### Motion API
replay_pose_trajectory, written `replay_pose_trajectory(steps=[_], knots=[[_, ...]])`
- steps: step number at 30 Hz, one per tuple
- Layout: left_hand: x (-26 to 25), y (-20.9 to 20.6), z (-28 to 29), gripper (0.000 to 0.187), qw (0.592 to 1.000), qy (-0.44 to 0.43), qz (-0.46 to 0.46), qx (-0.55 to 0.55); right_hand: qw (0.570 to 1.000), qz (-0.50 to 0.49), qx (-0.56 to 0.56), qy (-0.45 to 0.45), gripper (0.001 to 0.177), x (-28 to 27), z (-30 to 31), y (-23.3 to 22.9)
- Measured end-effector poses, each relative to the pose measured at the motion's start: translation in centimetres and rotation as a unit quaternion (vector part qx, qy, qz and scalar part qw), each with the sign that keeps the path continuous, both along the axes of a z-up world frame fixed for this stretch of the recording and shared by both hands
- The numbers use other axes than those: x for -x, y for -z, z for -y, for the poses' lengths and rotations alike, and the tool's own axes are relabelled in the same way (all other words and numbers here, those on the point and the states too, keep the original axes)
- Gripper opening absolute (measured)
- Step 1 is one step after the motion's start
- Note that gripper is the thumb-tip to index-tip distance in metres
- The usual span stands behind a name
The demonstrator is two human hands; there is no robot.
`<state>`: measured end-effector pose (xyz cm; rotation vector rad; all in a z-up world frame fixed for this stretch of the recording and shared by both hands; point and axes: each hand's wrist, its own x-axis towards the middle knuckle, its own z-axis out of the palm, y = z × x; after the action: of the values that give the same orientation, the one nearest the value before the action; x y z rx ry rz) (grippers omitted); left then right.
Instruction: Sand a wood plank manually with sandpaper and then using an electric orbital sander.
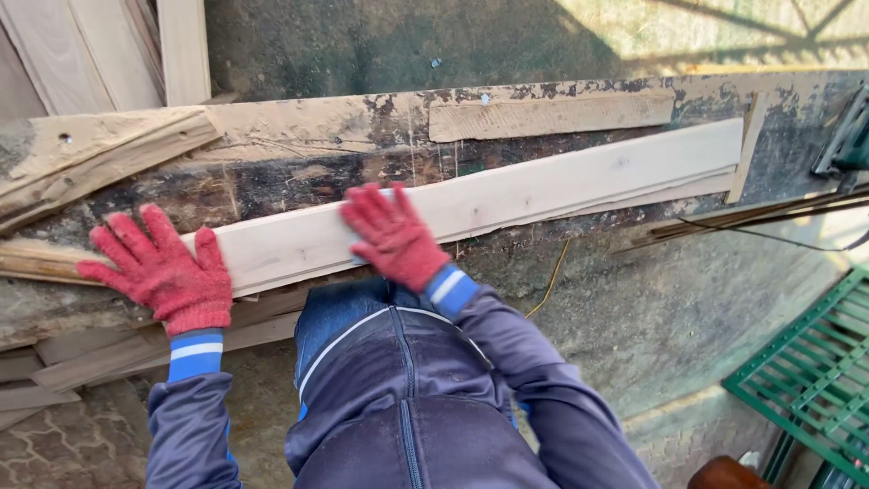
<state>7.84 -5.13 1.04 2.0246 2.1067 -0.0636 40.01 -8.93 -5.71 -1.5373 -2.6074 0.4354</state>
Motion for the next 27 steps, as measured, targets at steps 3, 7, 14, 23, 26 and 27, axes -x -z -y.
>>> replay_pose_trajectory(steps=[3, 7, 14, 23, 26, 27], knots=[[0.8, 1.0, 0.5, 0.075, 0.999, 0.014, -0.015, -0.028, 0.989, 0.09, 0.02, 0.113, 0.068, -10.9, 2.1, 1.1], [0.4, 0.5, 0.1, 0.072, 1.0, 0.015, -0.013, -0.024, 0.944, 0.168, 0.073, 0.273, 0.067, -20.0, 3.4, 2.6], [-0.2, -0.1, 0.3, 0.066, 0.998, 0.035, 0.015, -0.044, 0.989, 0.021, 0.007, 0.149, 0.075, -2.0, 1.9, -0.9], [0.0, 0.5, 0.5, 0.064, 0.996, 0.05, 0.034, -0.064, 0.91, 0.172, 0.127, 0.356, 0.067, -25.9, 2.0, -0.1], [0.1, 0.2, 0.5, 0.064, 0.996, 0.048, 0.038, -0.059, 0.815, 0.504, 0.078, 0.275, 0.036, -25.4, 1.8, -0.3], [-0.2, 0.1, 0.4, 0.064, 0.996, 0.05, 0.045, -0.062, 0.607, 0.792, -0.059, 0.009, 0.019, -24.3, 1.9, 0.2]])
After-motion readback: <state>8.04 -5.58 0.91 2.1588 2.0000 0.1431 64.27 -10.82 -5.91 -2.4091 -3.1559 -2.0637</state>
